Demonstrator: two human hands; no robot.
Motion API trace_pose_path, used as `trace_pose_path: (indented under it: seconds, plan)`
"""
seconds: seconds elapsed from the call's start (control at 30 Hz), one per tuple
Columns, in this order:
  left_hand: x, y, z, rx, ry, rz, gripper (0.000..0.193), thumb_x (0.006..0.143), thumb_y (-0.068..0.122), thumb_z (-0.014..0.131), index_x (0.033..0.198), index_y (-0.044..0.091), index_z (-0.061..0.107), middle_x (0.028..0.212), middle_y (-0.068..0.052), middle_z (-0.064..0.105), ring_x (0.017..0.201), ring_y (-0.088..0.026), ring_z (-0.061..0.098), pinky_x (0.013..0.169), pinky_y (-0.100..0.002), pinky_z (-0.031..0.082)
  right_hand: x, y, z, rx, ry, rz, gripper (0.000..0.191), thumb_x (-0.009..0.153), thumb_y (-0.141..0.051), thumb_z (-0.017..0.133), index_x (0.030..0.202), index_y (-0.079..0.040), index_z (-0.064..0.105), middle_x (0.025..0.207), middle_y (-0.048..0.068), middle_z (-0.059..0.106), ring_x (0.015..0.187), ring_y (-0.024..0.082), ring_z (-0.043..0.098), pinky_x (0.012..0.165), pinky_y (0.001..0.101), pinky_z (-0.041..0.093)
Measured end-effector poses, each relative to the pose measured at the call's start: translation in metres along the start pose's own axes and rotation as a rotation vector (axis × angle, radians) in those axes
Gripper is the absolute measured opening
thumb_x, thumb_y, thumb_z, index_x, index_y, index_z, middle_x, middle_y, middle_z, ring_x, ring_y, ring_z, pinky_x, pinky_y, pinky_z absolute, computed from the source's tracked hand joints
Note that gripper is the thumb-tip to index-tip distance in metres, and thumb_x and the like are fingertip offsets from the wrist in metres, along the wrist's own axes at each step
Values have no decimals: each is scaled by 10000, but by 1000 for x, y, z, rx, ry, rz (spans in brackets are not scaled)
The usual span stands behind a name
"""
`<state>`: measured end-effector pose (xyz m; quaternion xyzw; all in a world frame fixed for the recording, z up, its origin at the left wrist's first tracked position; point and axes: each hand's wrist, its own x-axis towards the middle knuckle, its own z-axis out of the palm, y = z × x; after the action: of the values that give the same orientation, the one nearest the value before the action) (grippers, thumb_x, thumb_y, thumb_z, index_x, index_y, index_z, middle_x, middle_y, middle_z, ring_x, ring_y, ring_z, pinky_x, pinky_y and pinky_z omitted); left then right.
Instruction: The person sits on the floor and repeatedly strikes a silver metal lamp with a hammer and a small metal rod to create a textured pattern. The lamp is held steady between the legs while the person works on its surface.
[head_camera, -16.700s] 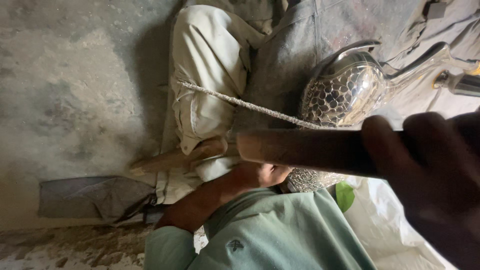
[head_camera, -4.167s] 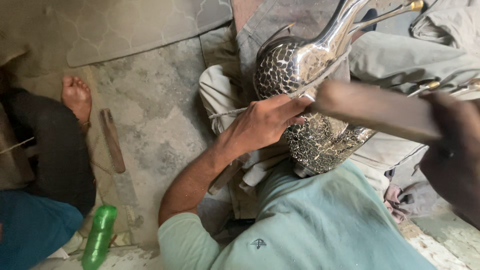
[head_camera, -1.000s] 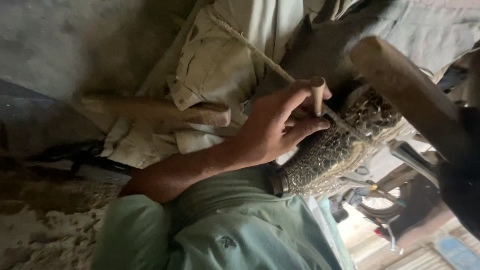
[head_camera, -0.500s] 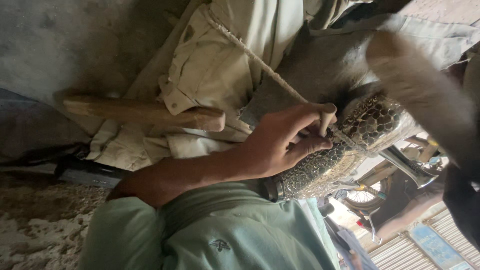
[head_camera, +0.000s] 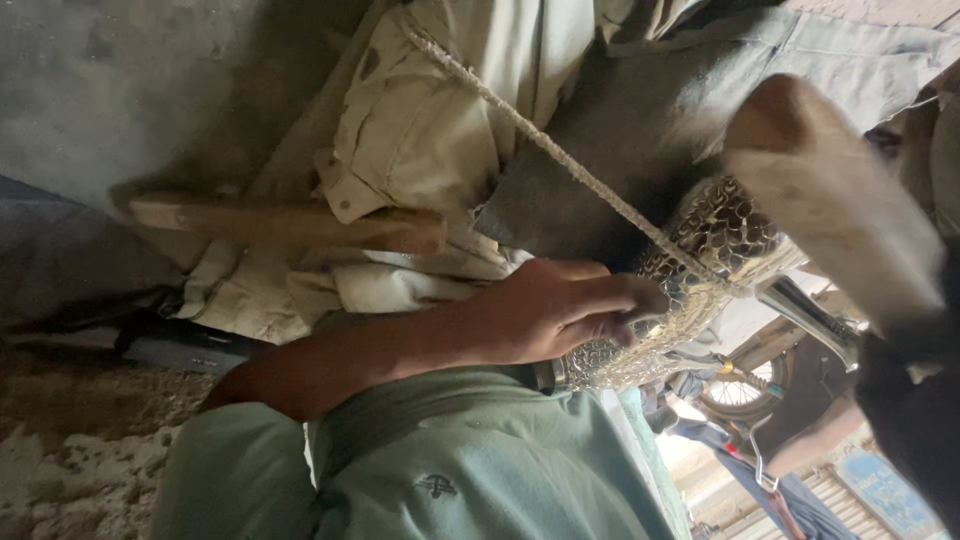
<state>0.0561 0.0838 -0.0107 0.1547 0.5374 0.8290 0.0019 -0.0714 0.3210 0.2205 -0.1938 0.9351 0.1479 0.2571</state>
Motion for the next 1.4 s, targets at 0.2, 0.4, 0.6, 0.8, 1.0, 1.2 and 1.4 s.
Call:
trace_pose_path:
  seconds: [0.2, 0.4, 0.6, 0.8, 1.0, 1.2, 1.4]
  plan:
    - [-9, -12, 5, 103, -47, 52, 678, 1014, 168, 757, 1560, 315, 384, 1125, -49, 710, 856, -134, 743, 714, -238, 667, 3, -14, -4, -15, 65, -53, 424, 906, 75, 606, 1328, 65, 560, 1157, 247, 630, 1059, 363, 675, 1004, 402, 540]
    - [-7, -21, 5, 146, -98, 77, 655, 995, 109, 732, 1545, 270, 415, 1176, -48, 729, 867, -136, 752, 650, -234, 645, 1, -39, -12, 49, 71, -25, 453, 855, 55, 671, 1297, 24, 576, 1096, 208, 659, 986, 310, 692, 884, 380, 545]
    - [-10, -23, -1, 257, -124, 110, 413, 1040, 246, 741, 1382, 237, 510, 1142, -67, 712, 889, -159, 734, 806, -301, 665, 5, -77, -27, 199, 75, 44, 488, 804, 34, 736, 1267, -16, 592, 1034, 169, 688, 913, 257, 708, 764, 357, 550]
    - [0, -22, -2, 190, -186, 51, 381, 1015, 231, 687, 1376, 147, 602, 1180, -161, 728, 847, -208, 757, 734, -296, 667, 17, -101, -44, 60, 53, 24, 453, 784, 20, 749, 1220, -62, 661, 1009, 174, 697, 836, 301, 711, 745, 393, 574]
    - [-2, -7, -15, 245, -102, 81, 324, 1029, 289, 707, 1330, 189, 641, 1191, -83, 745, 1007, -235, 762, 890, -370, 649, 8, -96, -38, 22, 114, 4, 439, 799, 6, 730, 1213, -123, 662, 1005, 125, 704, 885, 330, 700, 815, 433, 573]
    - [2, -12, -13, 81, -263, -103, 269, 1040, 217, 678, 1278, 91, 658, 1117, -79, 753, 928, -176, 748, 832, -313, 655, -1, -95, -32, 10, 186, -39, 436, 800, 3, 697, 1217, -115, 655, 1049, 115, 696, 945, 325, 694, 868, 431, 552]
    - [0, -2, -22, 182, -169, 37, 170, 1008, 185, 734, 1145, 92, 694, 1072, -70, 748, 991, -191, 735, 899, -339, 616, -11, -97, -38, 37, 218, -30, 409, 809, 10, 717, 1197, -110, 667, 1011, 122, 686, 886, 339, 672, 815, 436, 549]
